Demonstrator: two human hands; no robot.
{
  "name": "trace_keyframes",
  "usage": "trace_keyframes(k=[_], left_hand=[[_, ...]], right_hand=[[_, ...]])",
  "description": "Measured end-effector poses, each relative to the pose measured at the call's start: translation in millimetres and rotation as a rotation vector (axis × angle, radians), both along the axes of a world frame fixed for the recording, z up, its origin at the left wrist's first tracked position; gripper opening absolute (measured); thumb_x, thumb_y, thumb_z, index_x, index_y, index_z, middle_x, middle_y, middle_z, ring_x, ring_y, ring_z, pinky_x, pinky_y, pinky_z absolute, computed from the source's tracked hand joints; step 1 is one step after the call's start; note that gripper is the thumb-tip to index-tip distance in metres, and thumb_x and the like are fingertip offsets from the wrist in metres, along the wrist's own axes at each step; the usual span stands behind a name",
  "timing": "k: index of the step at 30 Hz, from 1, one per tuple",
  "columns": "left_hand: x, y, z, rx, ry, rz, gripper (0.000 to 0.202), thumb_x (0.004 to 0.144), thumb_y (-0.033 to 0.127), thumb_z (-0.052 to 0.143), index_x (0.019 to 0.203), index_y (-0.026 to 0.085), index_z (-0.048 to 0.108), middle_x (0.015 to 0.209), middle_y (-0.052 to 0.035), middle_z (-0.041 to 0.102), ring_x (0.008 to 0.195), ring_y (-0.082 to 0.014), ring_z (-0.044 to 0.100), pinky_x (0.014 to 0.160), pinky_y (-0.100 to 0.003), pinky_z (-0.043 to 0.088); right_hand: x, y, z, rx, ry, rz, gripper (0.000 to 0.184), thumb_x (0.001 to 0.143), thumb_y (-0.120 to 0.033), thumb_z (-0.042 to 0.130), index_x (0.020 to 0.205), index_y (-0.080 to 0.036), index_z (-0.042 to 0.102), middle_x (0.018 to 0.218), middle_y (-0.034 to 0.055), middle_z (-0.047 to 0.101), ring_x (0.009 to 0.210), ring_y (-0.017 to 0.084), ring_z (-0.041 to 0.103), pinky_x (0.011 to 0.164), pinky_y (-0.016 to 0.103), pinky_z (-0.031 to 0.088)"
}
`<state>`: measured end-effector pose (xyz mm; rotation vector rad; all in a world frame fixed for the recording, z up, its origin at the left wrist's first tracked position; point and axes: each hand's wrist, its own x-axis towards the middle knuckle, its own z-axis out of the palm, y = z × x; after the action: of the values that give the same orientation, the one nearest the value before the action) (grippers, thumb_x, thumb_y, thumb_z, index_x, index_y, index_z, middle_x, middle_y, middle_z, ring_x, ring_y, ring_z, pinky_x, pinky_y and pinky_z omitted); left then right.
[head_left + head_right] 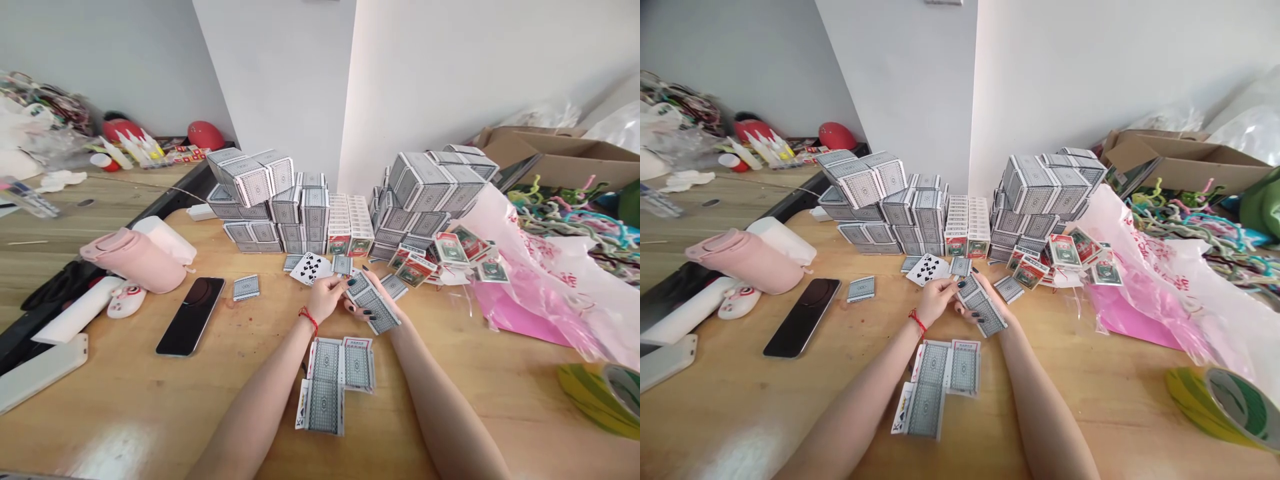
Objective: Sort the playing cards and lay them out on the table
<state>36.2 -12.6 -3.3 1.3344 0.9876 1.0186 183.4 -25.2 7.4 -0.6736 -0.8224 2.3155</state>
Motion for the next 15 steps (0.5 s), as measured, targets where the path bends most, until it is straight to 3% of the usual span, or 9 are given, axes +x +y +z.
trace_keyframes(k=[7,15], left_hand=[[0.3,-2.4,6.5,0.021,-0.054,-0.066,0.03,0.071,0.044,0.059,0.071,0.014,0.065,0.06,-0.0015,0.058,0.059,-0.0123,0.053,0.056,-0.023,0.041],[2.3,-7.1,7.5,-0.147,-0.204,-0.122,0.033,0.068,0.046,0.061,0.07,0.013,0.057,0.057,0.0015,0.052,0.039,-0.009,0.049,0.036,-0.022,0.034]], right_hand=[[4.4,-1.1,-0.5,0.047,-0.131,-0.022,0.048,0.08,-0.061,0.034,0.089,-0.017,0.051,0.059,0.0027,0.06,0.032,0.007,0.041,0.028,0.016,0.022],[0.6,-3.0,-2.5,0.082,-0.163,-0.014,0.051,0.08,-0.061,0.036,0.084,-0.014,0.056,0.06,0.0044,0.061,0.036,0.009,0.044,0.031,0.02,0.029]])
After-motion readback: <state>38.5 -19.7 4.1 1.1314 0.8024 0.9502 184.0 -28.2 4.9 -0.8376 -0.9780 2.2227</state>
